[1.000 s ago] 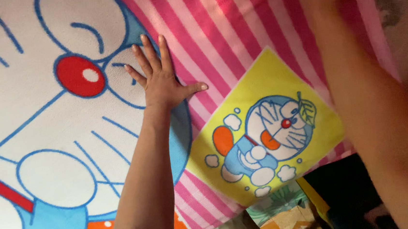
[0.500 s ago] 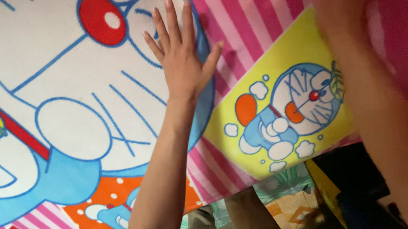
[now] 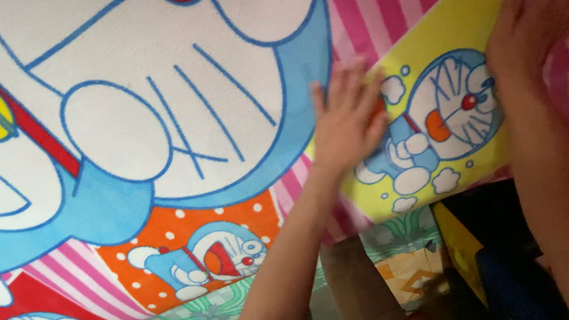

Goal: The person takes a pillow from a stack and puts a blue pillowcase on it, then places it on the bed. They repeat the process with a second pillow and a purple pillowcase, placing the finished pillow on the bed next to the first one.

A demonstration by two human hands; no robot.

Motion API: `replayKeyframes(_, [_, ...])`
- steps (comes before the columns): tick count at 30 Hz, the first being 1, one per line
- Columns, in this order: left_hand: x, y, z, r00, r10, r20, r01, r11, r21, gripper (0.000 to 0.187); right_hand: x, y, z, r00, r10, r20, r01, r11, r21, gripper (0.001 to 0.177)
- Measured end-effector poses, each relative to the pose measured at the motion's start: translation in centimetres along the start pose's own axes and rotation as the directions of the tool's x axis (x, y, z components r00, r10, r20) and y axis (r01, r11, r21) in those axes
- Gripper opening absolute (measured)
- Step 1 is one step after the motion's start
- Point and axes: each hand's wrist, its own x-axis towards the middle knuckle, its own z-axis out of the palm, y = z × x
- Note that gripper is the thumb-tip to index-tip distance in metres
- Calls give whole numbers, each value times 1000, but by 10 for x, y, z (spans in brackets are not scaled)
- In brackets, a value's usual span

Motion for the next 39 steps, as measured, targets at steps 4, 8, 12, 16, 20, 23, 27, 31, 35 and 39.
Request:
replayKeyframes(4, [-48, -104, -61, 929, -259, -264, 315, 929, 195, 80, -37, 14, -15, 973, -25, 231, 31, 999, -19, 69])
replayKeyframes(8, [-91, -154, -101, 901, -360, -242, 417, 874, 249, 89, -25, 109, -7, 971, 222, 93, -222, 975, -8, 62])
replayKeyframes(12, [-98, -153, -98, 908, -358, -217, 410, 864, 293, 92, -4, 178, 16, 968, 248, -29, -246, 967, 61, 63])
replayKeyframes(16, [-73, -122, -77, 935, -327, -138, 355, 878, 321, 93, -41, 101, 1, 975, -146, -166, 140, 989, -49, 68])
replayKeyframes(20, [-34, -66, -42, 974, -220, -55, 227, 937, 267, 89, -99, -70, 13, 885, -459, 80, 448, 886, 122, 68])
replayKeyframes(23, [-16, -51, -39, 993, -57, 100, 28, 961, 276, 83, -108, -119, 0, 822, -506, 261, 499, 861, 96, 70])
replayKeyframes(27, [-24, -87, -71, 994, -96, 48, 82, 968, 237, 82, -84, -69, -21, 954, -242, 175, 242, 970, 24, 74])
replayKeyframes(31, [-49, -114, -119, 947, -298, -119, 320, 898, 301, 88, -70, -8, -40, 980, 42, 192, -50, 998, 36, 75])
replayKeyframes(35, [-84, -92, -175, 922, -325, -212, 366, 908, 204, 85, -94, -12, -71, 999, -50, 15, 44, 954, 295, 78])
replayKeyframes(39, [-111, -26, -247, 911, -299, -285, 351, 924, 150, 84, -149, -73, -133, 995, -86, -55, 99, 931, 351, 76])
